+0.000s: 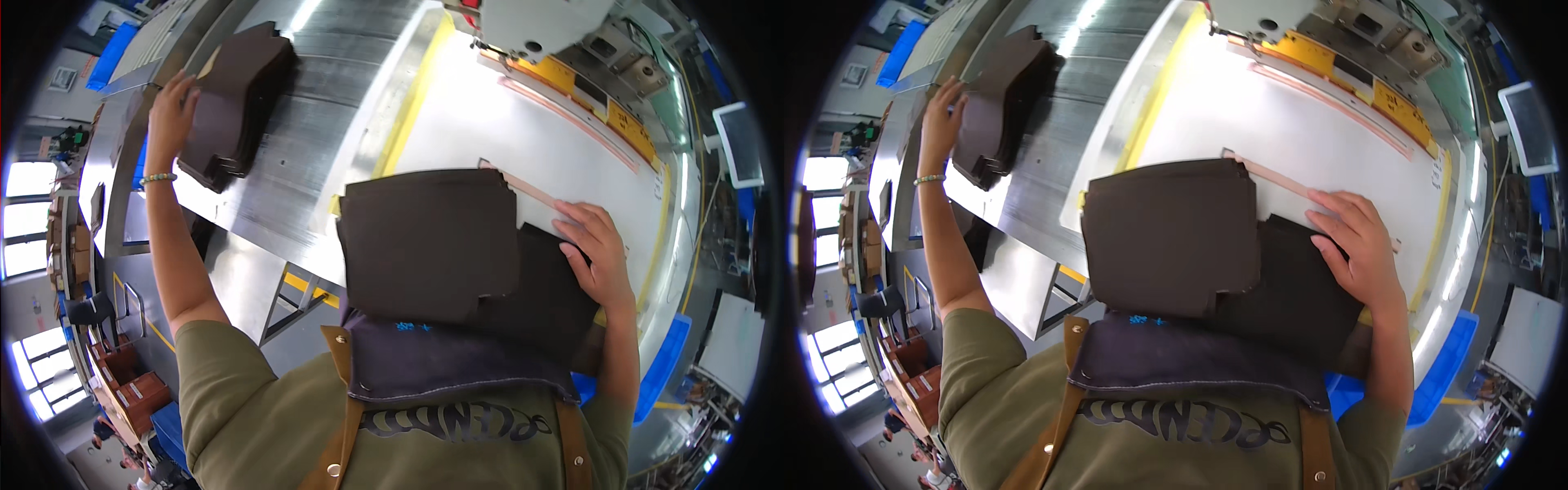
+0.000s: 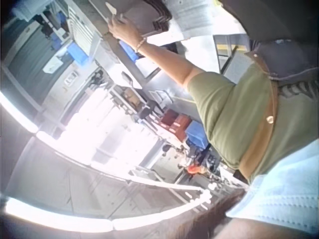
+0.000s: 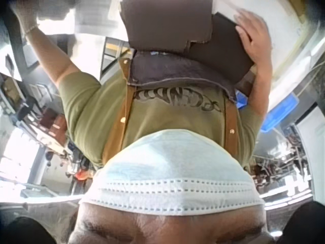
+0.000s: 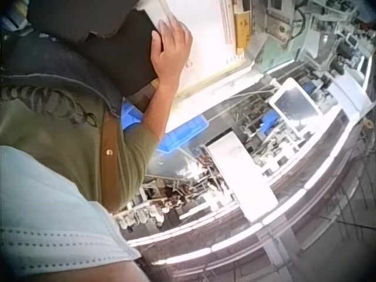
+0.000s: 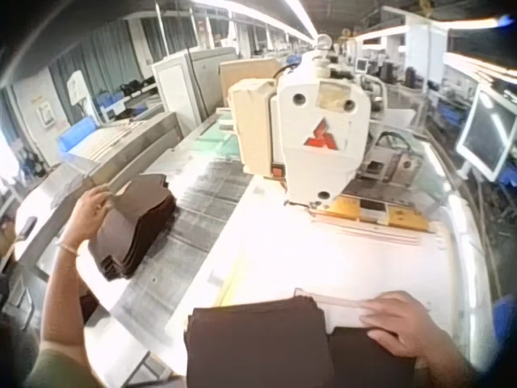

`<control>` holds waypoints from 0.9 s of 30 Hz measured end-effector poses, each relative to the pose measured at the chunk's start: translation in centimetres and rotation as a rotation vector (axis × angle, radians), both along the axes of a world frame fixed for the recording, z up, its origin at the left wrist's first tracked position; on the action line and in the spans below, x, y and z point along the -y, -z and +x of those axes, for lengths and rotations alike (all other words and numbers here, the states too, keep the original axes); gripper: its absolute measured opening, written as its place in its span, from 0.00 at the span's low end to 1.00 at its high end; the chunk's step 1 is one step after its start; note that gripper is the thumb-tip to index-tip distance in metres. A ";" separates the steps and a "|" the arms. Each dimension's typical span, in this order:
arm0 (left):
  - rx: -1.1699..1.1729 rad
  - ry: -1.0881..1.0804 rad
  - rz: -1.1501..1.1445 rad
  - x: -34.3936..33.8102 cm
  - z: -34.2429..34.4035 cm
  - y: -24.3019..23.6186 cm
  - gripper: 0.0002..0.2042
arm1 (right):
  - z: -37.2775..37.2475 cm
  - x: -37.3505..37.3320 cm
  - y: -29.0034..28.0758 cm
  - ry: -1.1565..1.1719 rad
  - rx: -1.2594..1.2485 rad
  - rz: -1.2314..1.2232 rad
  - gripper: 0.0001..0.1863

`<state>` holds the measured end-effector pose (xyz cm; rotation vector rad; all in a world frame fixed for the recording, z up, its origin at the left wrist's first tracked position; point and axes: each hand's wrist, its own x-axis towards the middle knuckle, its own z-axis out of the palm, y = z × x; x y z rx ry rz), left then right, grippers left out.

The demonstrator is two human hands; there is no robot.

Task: Sewing together pieces of leather using an industrial sewing machine at a workstation.

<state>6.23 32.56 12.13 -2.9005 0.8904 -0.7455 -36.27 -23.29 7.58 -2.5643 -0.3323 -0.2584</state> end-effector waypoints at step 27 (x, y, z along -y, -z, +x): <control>0.188 0.448 0.092 12.7 -3.0 1.6 0.14 | -3.9 -1.2 -3.0 0.291 -0.118 -0.046 0.10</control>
